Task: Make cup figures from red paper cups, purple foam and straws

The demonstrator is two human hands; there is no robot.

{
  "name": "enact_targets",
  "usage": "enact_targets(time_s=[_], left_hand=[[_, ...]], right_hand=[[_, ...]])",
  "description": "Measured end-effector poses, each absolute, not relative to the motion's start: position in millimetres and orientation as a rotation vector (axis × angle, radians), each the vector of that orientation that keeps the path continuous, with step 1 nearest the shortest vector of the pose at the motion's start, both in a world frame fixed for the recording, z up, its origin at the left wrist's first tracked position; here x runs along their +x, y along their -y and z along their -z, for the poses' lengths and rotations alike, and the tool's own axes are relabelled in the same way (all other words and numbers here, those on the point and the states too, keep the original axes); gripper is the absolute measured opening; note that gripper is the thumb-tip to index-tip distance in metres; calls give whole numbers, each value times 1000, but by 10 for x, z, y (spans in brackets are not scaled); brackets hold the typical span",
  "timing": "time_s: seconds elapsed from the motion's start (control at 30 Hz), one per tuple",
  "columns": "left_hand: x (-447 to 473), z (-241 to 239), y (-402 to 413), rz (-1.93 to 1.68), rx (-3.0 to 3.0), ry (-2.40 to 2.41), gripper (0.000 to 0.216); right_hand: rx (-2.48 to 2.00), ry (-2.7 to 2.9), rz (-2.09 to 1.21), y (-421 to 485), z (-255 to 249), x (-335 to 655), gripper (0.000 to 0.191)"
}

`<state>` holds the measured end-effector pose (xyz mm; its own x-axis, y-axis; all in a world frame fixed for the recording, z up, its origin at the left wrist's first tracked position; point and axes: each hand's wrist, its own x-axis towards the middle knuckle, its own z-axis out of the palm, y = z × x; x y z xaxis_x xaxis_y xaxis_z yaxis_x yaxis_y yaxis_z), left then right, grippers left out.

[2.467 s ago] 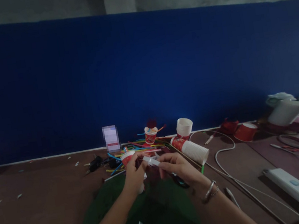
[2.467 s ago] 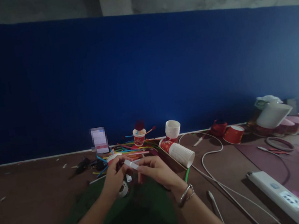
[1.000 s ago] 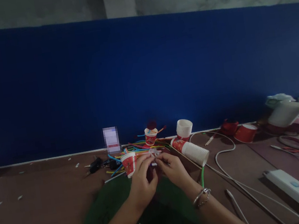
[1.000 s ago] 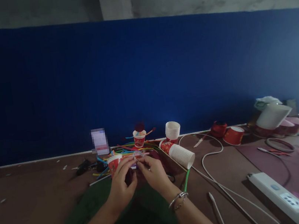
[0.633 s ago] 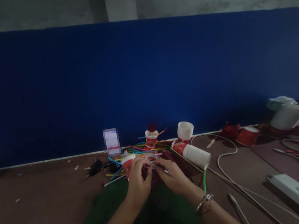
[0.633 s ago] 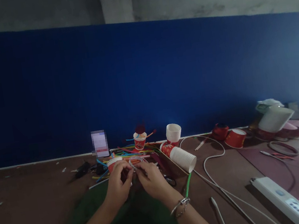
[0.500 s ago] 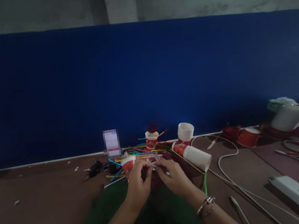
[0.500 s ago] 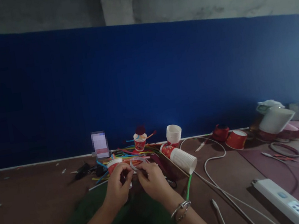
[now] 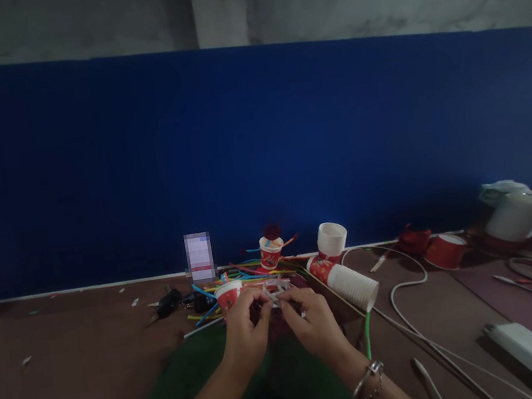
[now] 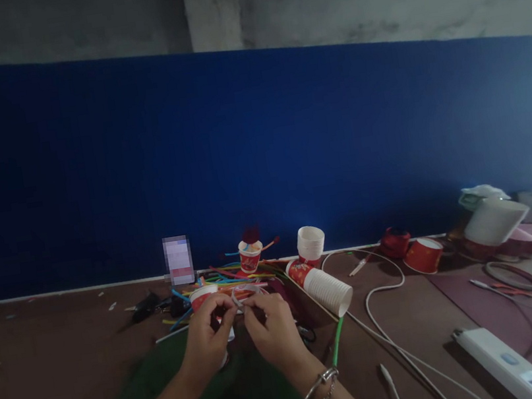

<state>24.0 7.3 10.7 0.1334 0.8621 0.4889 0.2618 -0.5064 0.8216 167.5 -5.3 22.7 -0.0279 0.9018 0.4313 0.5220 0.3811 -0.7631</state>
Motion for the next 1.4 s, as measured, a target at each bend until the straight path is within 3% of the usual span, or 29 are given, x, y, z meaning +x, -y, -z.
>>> enact_targets(time_s=[0.17, 0.27, 0.37, 0.47, 0.57, 0.7, 0.77, 0.9, 1.0, 1.1, 1.23, 1.4], left_hand=[[247, -90, -80, -1483, 1687, -1041, 14], [161, -178, -145, -1606, 1469, -1117, 16], [53, -260, -250, -1556, 1266, -1159, 21], [-16, -270, -333, -1418, 1174, -1149, 30], [-33, -251, -361, -1296, 1286, -1143, 28], [1, -258, -338, -1265, 1570, -1143, 20], [12, -258, -336, -1285, 1670, -1161, 19], [-146, -195, -486, -1326, 1746, -1208, 18], [-446, -102, -769, -1468, 1599, -1499, 33], [-708, -1, -1073, -1169, 1632, -1788, 33], [-761, 80, -1288, -971, 1681, -1703, 24], [-603, 61, -1249, -838, 1734, -1544, 15]], right_hand=[[-1165, 1400, -898, 4, -207, 1658, 18], [-1198, 1132, -907, -110, -179, 1824, 21], [-1462, 1351, -695, -231, -81, 2072, 20], [-1736, 1689, -257, -279, 27, 2199, 13], [-1772, 1734, -41, -272, -8, 2083, 18], [-1206, 1823, -294, -292, -258, 1694, 17], [-1125, 1851, -300, -317, -353, 1528, 6], [-1147, 1860, -212, -355, -373, 1429, 9], [-1170, 1767, -197, -401, -285, 1484, 10], [-1225, 1692, -399, -486, -158, 1502, 8], [-1258, 1613, -690, -628, -40, 1404, 14], [-1224, 1632, -746, -784, -47, 1296, 16]])
